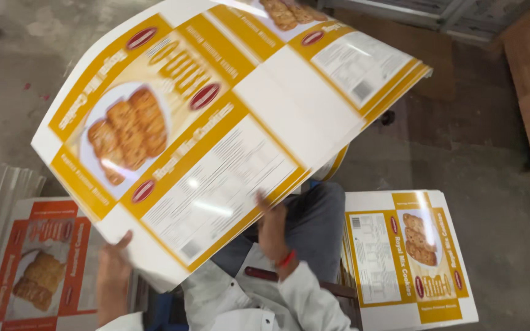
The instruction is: The person folds large printed cardboard sheets into cartons by hand and using a flat tool to crease the edges, then stacks the folded cartons onto a pile.
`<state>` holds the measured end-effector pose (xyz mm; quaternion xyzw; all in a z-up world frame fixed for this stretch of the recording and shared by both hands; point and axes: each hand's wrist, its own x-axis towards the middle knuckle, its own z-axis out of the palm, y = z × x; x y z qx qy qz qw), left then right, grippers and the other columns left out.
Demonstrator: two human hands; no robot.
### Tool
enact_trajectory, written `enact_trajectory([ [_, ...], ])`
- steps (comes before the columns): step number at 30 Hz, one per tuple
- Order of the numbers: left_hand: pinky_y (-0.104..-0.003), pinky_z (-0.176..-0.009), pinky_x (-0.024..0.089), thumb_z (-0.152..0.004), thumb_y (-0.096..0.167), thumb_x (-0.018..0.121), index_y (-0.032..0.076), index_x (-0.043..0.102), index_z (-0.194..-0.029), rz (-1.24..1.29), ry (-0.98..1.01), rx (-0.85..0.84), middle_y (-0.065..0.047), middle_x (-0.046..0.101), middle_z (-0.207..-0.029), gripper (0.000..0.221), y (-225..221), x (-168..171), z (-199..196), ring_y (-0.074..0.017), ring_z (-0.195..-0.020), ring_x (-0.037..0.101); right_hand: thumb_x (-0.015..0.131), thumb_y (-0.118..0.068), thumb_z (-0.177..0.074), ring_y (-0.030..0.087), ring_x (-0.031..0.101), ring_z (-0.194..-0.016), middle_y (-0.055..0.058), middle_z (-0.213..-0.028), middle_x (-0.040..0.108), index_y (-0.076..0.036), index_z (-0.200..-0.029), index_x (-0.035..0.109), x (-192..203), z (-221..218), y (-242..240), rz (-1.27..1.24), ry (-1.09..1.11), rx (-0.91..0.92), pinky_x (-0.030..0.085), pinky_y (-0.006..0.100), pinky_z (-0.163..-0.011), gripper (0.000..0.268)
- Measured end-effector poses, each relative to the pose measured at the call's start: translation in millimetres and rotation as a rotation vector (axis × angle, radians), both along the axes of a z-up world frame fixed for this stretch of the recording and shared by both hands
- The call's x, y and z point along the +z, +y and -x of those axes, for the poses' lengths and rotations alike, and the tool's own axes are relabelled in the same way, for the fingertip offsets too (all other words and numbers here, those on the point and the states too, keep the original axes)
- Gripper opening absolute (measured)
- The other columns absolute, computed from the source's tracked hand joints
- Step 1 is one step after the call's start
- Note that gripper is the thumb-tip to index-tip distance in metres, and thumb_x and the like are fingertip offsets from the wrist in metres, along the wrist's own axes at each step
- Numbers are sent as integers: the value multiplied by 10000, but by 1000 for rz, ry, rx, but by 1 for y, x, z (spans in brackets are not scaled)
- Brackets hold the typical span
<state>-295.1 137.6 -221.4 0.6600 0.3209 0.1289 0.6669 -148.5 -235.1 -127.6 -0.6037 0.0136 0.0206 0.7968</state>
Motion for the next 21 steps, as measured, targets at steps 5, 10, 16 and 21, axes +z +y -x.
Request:
enact_trajectory([
  [5, -327, -941, 456, -896, -30, 611, 17, 518, -1490, 325, -176, 126, -49, 630, -1334, 603, 34, 10, 24, -188, -1218, 571, 566, -248, -928, 213, 748, -745, 79, -910, 794, -10, -1037, 726, 12, 28, -57, -105, 343, 166, 617, 336, -701, 307],
  [10, -351, -899, 546, -843, -30, 598, 10, 633, -1227, -517, -149, -65, -129, 676, -1146, 388, 37, 42, 32, -242, -1085, 674, 390, -404, -1071, 196, 648, -1029, 77, -1115, 700, -76, -1241, 629, 42, -63, -183, -243, -16, -150, 511, 367, -942, 440],
  [16, -305, -848, 542, -950, 56, 559, -6, 686, -1143, -75, -303, 313, -82, 700, -1098, 240, 29, 24, -7, -199, -987, 681, 641, -333, -1055, 260, 620, -1259, 112, -1372, 638, -36, -1437, 557, 85, -210, -244, -400, -127, -151, 457, 435, -1110, 492],
  [21, -303, -854, 514, -1056, 119, 512, -64, 652, -1165, -543, -125, 273, -95, 674, -1075, 255, 53, 35, 1, -200, -995, 642, 640, -284, -991, 268, 629, -1276, 97, -1380, 621, -52, -1424, 507, 62, -179, -229, -458, -98, -139, 515, 451, -1104, 509],
])
